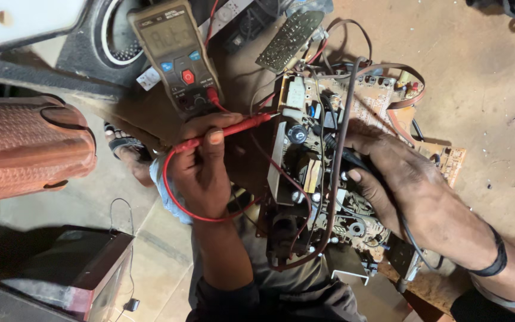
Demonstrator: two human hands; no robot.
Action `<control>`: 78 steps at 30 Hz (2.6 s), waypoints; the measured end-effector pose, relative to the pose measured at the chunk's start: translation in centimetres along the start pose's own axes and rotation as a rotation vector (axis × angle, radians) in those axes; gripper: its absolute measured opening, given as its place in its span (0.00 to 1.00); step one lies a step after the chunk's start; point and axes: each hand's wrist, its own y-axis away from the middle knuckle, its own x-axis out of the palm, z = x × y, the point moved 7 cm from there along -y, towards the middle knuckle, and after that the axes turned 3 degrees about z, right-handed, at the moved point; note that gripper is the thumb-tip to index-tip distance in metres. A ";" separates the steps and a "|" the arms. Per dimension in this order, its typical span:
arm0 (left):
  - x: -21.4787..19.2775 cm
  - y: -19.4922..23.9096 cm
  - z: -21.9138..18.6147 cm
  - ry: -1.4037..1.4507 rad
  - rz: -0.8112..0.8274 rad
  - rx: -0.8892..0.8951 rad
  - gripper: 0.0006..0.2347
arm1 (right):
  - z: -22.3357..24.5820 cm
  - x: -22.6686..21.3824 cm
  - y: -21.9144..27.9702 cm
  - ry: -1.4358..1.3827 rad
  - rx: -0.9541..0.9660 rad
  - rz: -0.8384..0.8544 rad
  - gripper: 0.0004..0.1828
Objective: The person uses a digital multimeter to test various points on a disassembled circuit board. They hold the red and black probes and touch them to different components and traces on the board while seated on the floor.
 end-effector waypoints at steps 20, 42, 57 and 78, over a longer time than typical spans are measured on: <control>0.1 0.0 1.2 0.741 0.139 -0.108 0.11 | -0.4 0.3 0.0 0.023 0.014 0.033 0.18; 1.9 0.4 0.9 0.632 -0.139 0.088 0.13 | 0.1 -2.8 2.5 -0.017 -0.087 -0.392 0.08; 2.8 0.3 -1.9 0.212 -0.034 0.188 0.10 | -0.2 -3.7 3.7 0.058 -0.069 -0.534 0.07; 3.2 0.9 -3.1 0.042 0.040 0.338 0.07 | 4.0 -0.4 -4.6 0.588 -0.063 -0.079 0.14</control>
